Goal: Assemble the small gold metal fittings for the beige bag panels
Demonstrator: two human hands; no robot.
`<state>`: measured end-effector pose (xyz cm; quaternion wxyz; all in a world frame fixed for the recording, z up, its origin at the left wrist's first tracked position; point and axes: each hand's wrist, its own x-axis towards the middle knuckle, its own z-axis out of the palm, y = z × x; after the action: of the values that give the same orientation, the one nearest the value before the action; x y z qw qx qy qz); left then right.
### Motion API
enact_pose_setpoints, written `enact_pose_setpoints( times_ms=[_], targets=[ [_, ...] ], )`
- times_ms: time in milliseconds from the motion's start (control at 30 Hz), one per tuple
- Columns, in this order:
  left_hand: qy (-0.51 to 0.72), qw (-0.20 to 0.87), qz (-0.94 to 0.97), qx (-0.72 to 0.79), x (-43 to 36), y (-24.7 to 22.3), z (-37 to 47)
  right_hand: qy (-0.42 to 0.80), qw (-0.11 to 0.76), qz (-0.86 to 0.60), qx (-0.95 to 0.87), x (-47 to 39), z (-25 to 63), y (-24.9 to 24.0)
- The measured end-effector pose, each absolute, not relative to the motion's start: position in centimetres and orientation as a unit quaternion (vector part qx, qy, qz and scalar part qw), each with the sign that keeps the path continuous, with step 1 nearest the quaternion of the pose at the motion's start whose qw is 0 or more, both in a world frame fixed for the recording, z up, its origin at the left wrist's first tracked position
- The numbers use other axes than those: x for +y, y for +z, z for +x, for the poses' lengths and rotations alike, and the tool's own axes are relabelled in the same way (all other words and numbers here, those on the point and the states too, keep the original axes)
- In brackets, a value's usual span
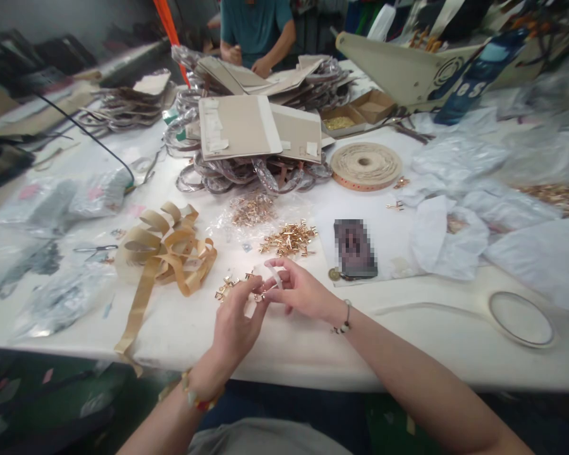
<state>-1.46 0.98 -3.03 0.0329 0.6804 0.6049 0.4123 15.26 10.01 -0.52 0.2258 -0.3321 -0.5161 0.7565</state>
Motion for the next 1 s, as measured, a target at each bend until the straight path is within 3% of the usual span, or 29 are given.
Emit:
enact_pose_setpoints(
  times_ms=[167,333,533,1000],
  targets=[
    [0.431,-0.036,0.677,0.596,1.8,-2.6,0.2,0.793,0.283,-0.315,-0.438,10.2,15.3,-0.7],
    [0.442,-0.024,0.674,0.592,2.2,-2.0,0.4,0.788,0.311,-0.303,-0.437,10.2,15.2,-0.9],
    [0.482,0.123,0.618,0.609,1.5,-1.2,-0.8,0.735,0.354,-0.325,-0.479,10.5,15.5,-0.6],
    [0.54,0.393,0.385,0.637,1.3,0.3,-2.2,0.724,0.327,-0.27,-0.544,10.9,16.2,-0.4]
  ],
)
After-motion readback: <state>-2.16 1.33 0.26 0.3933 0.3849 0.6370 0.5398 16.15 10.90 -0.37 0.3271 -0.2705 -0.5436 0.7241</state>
